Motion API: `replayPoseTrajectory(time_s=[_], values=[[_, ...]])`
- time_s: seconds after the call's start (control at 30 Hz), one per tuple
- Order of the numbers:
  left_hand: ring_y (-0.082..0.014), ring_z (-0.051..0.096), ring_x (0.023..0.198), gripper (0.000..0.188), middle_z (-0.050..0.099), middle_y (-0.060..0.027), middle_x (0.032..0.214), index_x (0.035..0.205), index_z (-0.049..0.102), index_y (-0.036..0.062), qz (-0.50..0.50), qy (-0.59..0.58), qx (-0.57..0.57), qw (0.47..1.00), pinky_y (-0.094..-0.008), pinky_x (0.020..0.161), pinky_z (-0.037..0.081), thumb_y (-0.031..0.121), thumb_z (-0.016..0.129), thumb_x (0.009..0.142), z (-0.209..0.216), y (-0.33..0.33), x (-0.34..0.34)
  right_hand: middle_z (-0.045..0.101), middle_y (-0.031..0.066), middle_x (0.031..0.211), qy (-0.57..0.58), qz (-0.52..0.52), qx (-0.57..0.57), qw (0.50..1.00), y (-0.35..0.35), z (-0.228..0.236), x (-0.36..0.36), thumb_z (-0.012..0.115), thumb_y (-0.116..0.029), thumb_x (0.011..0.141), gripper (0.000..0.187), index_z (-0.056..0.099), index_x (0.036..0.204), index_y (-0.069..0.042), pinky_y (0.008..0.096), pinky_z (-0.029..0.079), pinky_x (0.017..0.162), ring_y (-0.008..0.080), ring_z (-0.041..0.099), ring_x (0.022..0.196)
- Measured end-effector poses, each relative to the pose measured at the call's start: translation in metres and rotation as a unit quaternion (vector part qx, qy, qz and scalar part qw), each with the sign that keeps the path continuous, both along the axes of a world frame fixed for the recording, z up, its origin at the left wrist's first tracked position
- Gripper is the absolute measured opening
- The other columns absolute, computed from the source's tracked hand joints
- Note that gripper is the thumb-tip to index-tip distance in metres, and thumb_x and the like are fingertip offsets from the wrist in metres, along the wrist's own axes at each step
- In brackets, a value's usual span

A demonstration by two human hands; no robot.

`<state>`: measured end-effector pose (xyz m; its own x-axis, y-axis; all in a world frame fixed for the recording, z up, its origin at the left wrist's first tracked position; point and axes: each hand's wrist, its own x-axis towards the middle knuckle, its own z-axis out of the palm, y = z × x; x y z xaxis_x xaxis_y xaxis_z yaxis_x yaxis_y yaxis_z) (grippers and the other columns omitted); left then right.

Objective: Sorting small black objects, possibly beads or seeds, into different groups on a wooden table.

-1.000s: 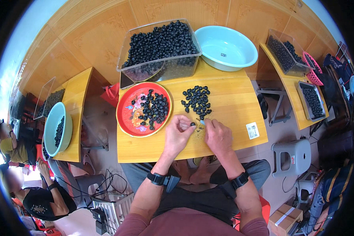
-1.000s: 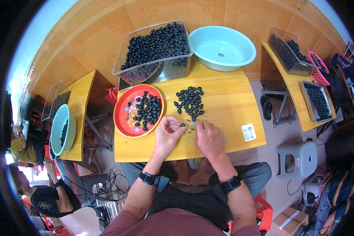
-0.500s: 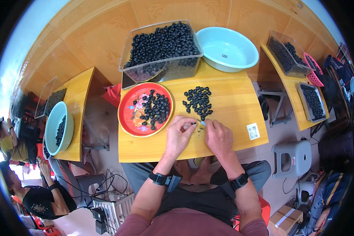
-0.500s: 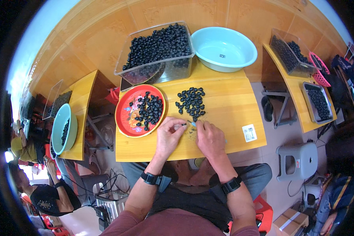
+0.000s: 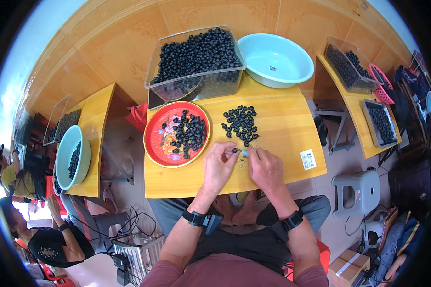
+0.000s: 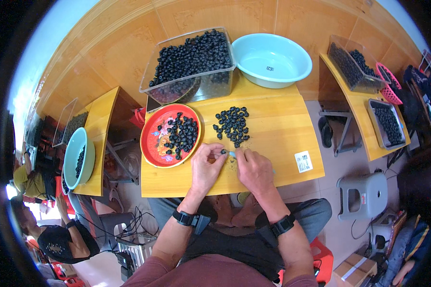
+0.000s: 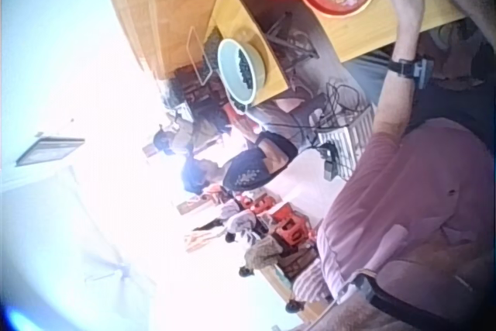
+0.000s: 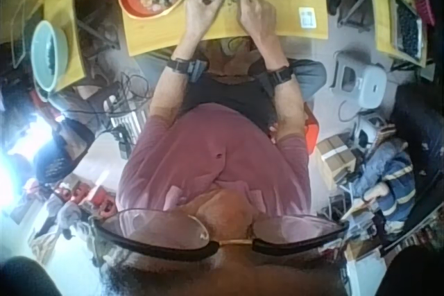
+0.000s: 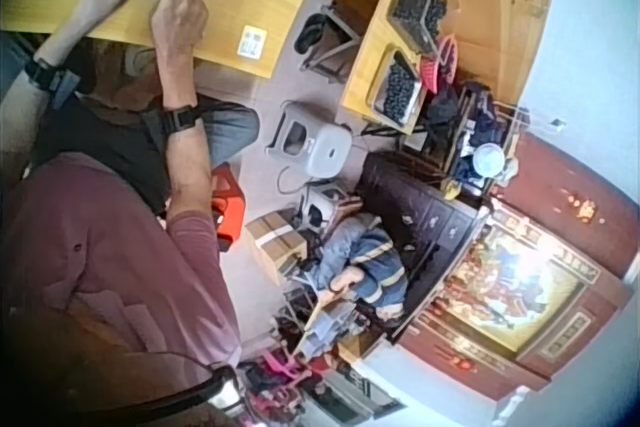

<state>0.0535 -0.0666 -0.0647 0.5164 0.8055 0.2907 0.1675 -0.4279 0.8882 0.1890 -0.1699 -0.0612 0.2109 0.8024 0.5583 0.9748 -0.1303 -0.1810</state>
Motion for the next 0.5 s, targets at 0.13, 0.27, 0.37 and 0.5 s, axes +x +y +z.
replayPoseTrajectory(time_s=[0.13, 0.27, 0.37, 0.5], values=[[-0.0158, 0.070, 0.083, 0.029, 0.067, -0.0085, 0.096, 0.112, 0.071, 0.0019, -0.002, 0.028, 0.031, 0.999, -0.0284, 0.075, 0.058, -0.001, 0.080, 0.085, 0.0009, -0.0010, 0.0007, 0.057, 0.0074, 0.073, 0.003, 0.024, 0.014, 1.000, 0.0009, -0.0001, -0.0003, 0.066, -0.009, 0.086, 0.015, 0.067, 0.100, -0.004, 0.0380, 0.054, 0.055, 0.0247, 0.065, 0.066], [-0.0159, 0.070, 0.083, 0.031, 0.067, -0.0083, 0.094, 0.113, 0.070, 0.0030, 0.003, 0.009, 0.002, 1.000, -0.0289, 0.076, 0.059, -0.001, 0.080, 0.084, -0.0003, -0.0019, 0.0015, 0.058, 0.0073, 0.073, 0.004, 0.026, 0.011, 1.000, 0.0023, -0.0012, -0.0006, 0.066, -0.009, 0.086, 0.016, 0.068, 0.101, -0.004, 0.0381, 0.053, 0.055, 0.0243, 0.065, 0.065], [-0.0161, 0.071, 0.083, 0.031, 0.068, -0.0084, 0.094, 0.113, 0.070, 0.0022, 0.007, 0.013, 0.001, 1.000, -0.0287, 0.076, 0.059, -0.001, 0.080, 0.084, -0.0003, -0.0028, 0.0024, 0.059, 0.0073, 0.074, 0.000, 0.027, 0.009, 1.000, 0.0020, -0.0020, 0.0002, 0.066, -0.010, 0.086, 0.016, 0.068, 0.101, -0.004, 0.0381, 0.054, 0.055, 0.0241, 0.065, 0.066], [-0.0152, 0.070, 0.081, 0.030, 0.069, -0.0078, 0.093, 0.112, 0.070, 0.0020, 0.008, 0.016, 0.014, 1.000, -0.0280, 0.076, 0.058, -0.001, 0.080, 0.084, -0.0010, -0.0020, 0.0025, 0.059, 0.0076, 0.073, 0.000, 0.025, 0.010, 1.000, 0.0017, -0.0001, -0.0009, 0.066, -0.010, 0.086, 0.016, 0.068, 0.100, -0.004, 0.0381, 0.054, 0.055, 0.0241, 0.065, 0.066]])
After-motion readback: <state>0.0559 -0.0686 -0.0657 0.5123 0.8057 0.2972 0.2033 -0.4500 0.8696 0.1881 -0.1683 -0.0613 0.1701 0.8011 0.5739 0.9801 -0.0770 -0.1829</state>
